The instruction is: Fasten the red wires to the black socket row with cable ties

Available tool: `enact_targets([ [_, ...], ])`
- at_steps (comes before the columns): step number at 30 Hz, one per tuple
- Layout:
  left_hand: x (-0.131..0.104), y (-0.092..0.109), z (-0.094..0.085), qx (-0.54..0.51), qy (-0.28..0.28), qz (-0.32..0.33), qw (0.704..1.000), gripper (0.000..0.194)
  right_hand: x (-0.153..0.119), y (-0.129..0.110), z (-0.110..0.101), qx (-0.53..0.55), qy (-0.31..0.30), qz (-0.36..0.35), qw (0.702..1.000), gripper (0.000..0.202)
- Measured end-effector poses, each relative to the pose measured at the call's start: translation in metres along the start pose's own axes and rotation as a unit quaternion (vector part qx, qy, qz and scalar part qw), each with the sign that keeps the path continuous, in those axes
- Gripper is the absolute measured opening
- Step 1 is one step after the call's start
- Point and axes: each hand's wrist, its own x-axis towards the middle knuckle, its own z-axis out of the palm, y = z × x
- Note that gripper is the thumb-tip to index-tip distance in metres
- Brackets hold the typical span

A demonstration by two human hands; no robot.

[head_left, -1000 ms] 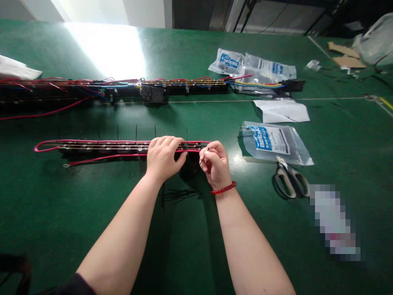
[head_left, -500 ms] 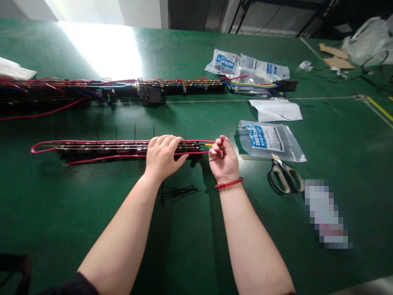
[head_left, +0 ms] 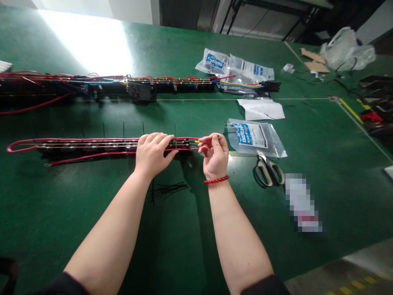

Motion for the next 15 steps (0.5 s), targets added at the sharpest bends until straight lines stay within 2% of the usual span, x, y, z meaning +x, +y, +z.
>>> enact_targets([
  [3, -0.001, -0.001, 0.001, -0.002, 0.007, 0.002, 1.000, 0.041, -0.002, 0.002, -0.002, -0.131, 0.016, -0.083, 0.988, 0.020],
  [5, -0.001, -0.002, 0.002, -0.003, 0.011, 0.004, 1.000, 0.041, -0.004, 0.005, -0.002, -0.211, -0.019, -0.110, 0.971, 0.015],
  [8, -0.001, -0.002, 0.003, -0.001, 0.013, 0.004, 1.000, 0.041, -0.004, 0.011, -0.002, -0.282, -0.092, -0.112, 0.948, 0.033],
  [10, -0.001, -0.003, 0.003, -0.001, 0.014, 0.005, 1.000, 0.041, -0.003, 0.015, -0.002, -0.298, -0.118, -0.108, 0.941, 0.048],
  [12, -0.002, -0.003, 0.003, -0.001, 0.017, 0.006, 1.000, 0.040, -0.002, 0.019, -0.003, -0.300, -0.125, -0.098, 0.941, 0.060],
  [15, -0.001, -0.004, 0.004, -0.001, 0.021, 0.003, 1.000, 0.039, -0.002, 0.023, -0.003, -0.307, -0.103, -0.080, 0.943, 0.063],
])
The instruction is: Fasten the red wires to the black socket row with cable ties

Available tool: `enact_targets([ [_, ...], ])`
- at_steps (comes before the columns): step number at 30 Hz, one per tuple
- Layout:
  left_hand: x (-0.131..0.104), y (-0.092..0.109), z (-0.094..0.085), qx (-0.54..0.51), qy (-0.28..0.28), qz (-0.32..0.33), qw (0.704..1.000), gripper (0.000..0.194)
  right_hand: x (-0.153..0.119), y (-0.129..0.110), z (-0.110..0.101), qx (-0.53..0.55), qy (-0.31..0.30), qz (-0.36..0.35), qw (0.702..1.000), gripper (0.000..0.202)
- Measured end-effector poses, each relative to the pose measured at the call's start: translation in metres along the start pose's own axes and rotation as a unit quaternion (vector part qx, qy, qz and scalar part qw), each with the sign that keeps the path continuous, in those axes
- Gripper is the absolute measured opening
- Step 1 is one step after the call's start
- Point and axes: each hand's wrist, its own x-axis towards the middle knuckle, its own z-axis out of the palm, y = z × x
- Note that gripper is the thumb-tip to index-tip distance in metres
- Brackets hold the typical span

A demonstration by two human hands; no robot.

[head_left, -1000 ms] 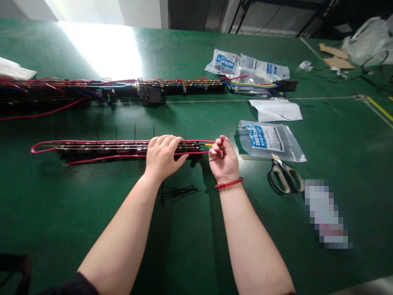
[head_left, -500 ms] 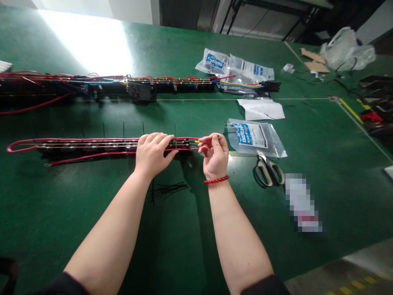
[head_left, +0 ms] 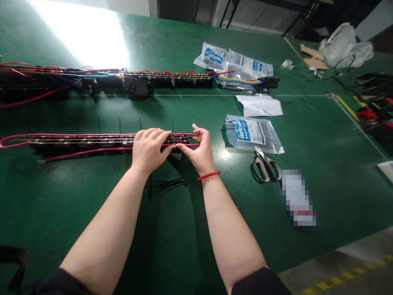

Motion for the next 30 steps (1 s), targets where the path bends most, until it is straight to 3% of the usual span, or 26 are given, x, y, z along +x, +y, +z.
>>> enact_targets([
  [4, 0.001, -0.001, 0.000, -0.006, -0.003, -0.005, 1.000, 0.037, 0.000, 0.003, 0.002, 0.008, 0.034, 0.033, 0.999, 0.062],
  [14, -0.002, 0.010, -0.002, 0.008, 0.033, -0.038, 0.999, 0.031, 0.000, 0.004, 0.003, 0.048, 0.021, 0.039, 0.998, 0.054],
  [30, 0.001, 0.005, -0.004, 0.019, 0.002, -0.030, 0.999, 0.036, -0.001, -0.001, 0.004, 0.043, 0.029, 0.037, 0.998, 0.049],
])
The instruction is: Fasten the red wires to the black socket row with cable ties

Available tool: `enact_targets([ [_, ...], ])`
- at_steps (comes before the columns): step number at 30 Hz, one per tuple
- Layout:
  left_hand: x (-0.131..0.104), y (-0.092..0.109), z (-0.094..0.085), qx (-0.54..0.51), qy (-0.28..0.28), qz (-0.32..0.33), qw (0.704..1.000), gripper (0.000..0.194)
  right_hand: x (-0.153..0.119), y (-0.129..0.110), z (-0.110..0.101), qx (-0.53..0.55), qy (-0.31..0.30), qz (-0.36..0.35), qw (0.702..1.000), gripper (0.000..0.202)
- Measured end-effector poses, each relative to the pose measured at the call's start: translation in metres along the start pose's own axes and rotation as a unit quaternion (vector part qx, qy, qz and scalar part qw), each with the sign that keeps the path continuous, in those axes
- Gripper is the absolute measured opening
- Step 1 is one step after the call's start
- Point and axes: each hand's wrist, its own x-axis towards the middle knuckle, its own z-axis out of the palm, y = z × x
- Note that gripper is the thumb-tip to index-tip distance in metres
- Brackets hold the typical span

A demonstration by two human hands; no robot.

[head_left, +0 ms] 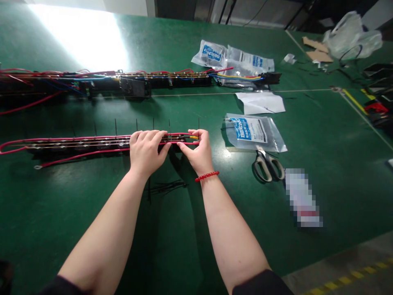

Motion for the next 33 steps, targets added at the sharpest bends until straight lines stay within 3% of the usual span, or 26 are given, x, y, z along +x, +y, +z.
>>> enact_targets([
  [33, 0.0004, -0.0038, 0.0019, 0.005, -0.010, 0.004, 1.000, 0.033, 0.0004, -0.0017, 0.0007, 0.010, 0.004, -0.012, 1.000, 0.035],
])
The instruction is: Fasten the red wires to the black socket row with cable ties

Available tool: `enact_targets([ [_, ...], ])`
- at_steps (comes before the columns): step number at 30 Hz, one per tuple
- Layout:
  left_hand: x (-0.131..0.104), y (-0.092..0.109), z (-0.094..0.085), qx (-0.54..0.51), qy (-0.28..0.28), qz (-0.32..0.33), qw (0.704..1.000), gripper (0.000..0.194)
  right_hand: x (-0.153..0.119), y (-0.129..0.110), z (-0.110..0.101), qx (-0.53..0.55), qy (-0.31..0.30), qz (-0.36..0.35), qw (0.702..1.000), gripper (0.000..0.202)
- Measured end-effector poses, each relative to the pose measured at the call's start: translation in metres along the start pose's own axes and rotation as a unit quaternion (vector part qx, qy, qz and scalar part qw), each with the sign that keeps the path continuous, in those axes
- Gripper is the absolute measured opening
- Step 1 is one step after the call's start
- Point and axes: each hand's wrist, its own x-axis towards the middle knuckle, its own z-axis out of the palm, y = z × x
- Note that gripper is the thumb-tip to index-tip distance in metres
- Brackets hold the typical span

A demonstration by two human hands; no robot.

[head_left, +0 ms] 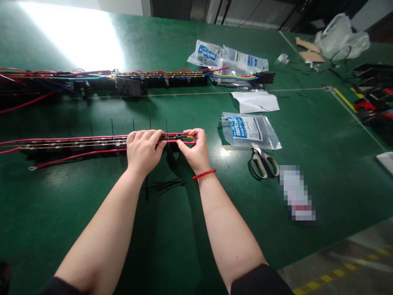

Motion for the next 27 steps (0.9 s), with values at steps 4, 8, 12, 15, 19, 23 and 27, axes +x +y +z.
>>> enact_targets([
  [4, 0.0001, 0.0000, -0.0002, 0.001, -0.002, 0.001, 1.000, 0.033, -0.0010, -0.0023, -0.0010, 0.004, 0.012, -0.018, 1.000, 0.042],
  [8, 0.0004, 0.0000, -0.0005, -0.014, -0.007, -0.007, 1.000, 0.033, -0.0004, -0.0032, -0.0018, -0.024, -0.006, -0.025, 0.999, 0.049],
  [12, 0.0003, 0.0004, -0.0011, -0.011, -0.001, -0.001, 1.000, 0.035, 0.0006, -0.0046, -0.0016, -0.088, -0.017, -0.035, 0.995, 0.056],
  [15, 0.0000, 0.0004, -0.0011, -0.010, 0.005, 0.007, 1.000, 0.036, 0.0006, -0.0055, -0.0009, -0.114, -0.014, -0.033, 0.993, 0.053],
  [19, -0.0005, -0.0007, -0.0001, -0.009, 0.012, 0.012, 1.000, 0.035, 0.0003, -0.0059, 0.0000, -0.119, -0.007, -0.024, 0.993, 0.050],
  [23, -0.0008, -0.0012, 0.0001, -0.010, 0.014, 0.015, 1.000, 0.034, 0.0002, -0.0060, 0.0005, -0.112, -0.001, -0.022, 0.993, 0.051],
  [27, -0.0011, -0.0011, -0.0009, -0.013, 0.018, 0.019, 1.000, 0.034, -0.0001, -0.0070, 0.0010, -0.113, 0.005, -0.018, 0.993, 0.050],
])
